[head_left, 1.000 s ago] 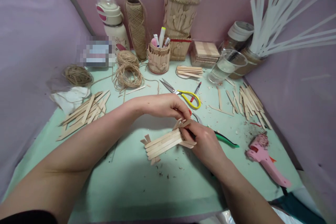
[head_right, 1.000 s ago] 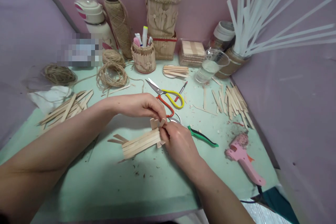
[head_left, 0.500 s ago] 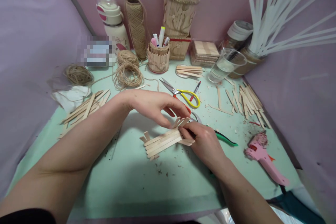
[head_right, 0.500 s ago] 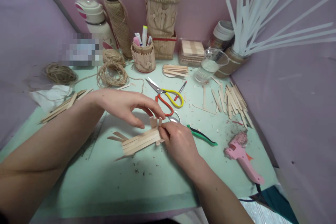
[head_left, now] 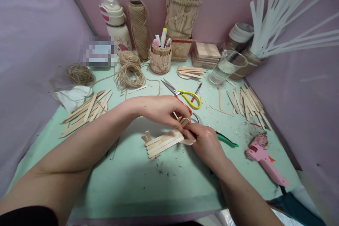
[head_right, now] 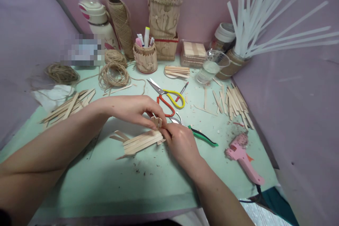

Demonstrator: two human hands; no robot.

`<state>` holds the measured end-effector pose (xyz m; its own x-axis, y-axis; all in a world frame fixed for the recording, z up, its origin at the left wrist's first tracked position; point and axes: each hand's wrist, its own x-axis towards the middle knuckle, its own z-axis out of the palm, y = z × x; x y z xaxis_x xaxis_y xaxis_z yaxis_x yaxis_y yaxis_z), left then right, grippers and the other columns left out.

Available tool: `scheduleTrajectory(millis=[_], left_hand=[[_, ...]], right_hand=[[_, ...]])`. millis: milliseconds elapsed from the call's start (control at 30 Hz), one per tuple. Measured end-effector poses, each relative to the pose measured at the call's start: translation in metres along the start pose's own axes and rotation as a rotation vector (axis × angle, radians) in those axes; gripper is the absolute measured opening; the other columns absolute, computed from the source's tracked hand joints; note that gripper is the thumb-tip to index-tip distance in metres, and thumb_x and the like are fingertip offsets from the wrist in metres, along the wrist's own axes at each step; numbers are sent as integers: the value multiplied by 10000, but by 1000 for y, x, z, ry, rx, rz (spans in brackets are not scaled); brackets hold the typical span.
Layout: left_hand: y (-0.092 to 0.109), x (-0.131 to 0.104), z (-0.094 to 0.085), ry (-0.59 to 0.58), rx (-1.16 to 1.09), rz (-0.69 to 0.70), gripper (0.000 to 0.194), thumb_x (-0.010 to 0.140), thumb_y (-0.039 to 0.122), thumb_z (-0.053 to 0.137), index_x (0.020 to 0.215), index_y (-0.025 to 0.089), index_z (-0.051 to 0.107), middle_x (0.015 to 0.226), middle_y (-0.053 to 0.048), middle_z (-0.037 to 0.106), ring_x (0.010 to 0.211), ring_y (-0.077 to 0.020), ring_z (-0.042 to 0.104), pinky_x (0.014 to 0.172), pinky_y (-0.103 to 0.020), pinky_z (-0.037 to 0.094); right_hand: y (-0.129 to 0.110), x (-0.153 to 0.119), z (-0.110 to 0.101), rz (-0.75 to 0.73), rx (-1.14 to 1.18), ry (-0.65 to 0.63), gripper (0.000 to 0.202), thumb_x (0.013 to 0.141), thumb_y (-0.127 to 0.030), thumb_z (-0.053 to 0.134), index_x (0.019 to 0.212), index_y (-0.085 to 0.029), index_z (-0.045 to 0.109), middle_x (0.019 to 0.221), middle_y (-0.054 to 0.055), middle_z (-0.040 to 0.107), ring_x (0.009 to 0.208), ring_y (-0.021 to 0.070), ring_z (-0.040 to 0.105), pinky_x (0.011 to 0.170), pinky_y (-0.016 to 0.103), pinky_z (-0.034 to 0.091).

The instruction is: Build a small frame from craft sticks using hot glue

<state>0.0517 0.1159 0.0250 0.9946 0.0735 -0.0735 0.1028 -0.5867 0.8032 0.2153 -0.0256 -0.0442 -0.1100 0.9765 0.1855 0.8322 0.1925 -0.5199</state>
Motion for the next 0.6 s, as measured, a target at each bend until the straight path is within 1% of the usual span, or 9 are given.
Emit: scheduleTrajectory(millis=[133,267,433,600], left_hand=[[1,1,1,-8,8,16,90,837,160,637,883,159,714,917,-31,735,802,-127,647,691,-187,458],[5,0,1,17,13,3,129,865,205,597,888,151,712,861,-30,729,751,-118,632,643,-189,428],[14,-1,3,109,83,-16,174,838,138,558,891,146,724,812,-24,731,709,-110,623,625,-195,406],[22,0,5,137,146,-21,184,825,118,550,861,142,728,751,-10,714,663,-101,592,599,-202,381]], right_hand=[[-1,1,0,29,7,-28,245,927,-255,571,713,-190,672,614,-3,650,543,126,555,531,222,345],[-1,0,1,39,16,-14,262,930,-264,569,706,-195,685,624,-3,672,536,125,566,534,226,355],[1,-2,3,24,21,17,194,912,-234,582,790,-207,730,701,10,735,611,152,643,579,236,397],[1,-2,2,37,23,3,212,918,-256,561,816,-216,743,721,15,749,608,161,650,572,248,406]])
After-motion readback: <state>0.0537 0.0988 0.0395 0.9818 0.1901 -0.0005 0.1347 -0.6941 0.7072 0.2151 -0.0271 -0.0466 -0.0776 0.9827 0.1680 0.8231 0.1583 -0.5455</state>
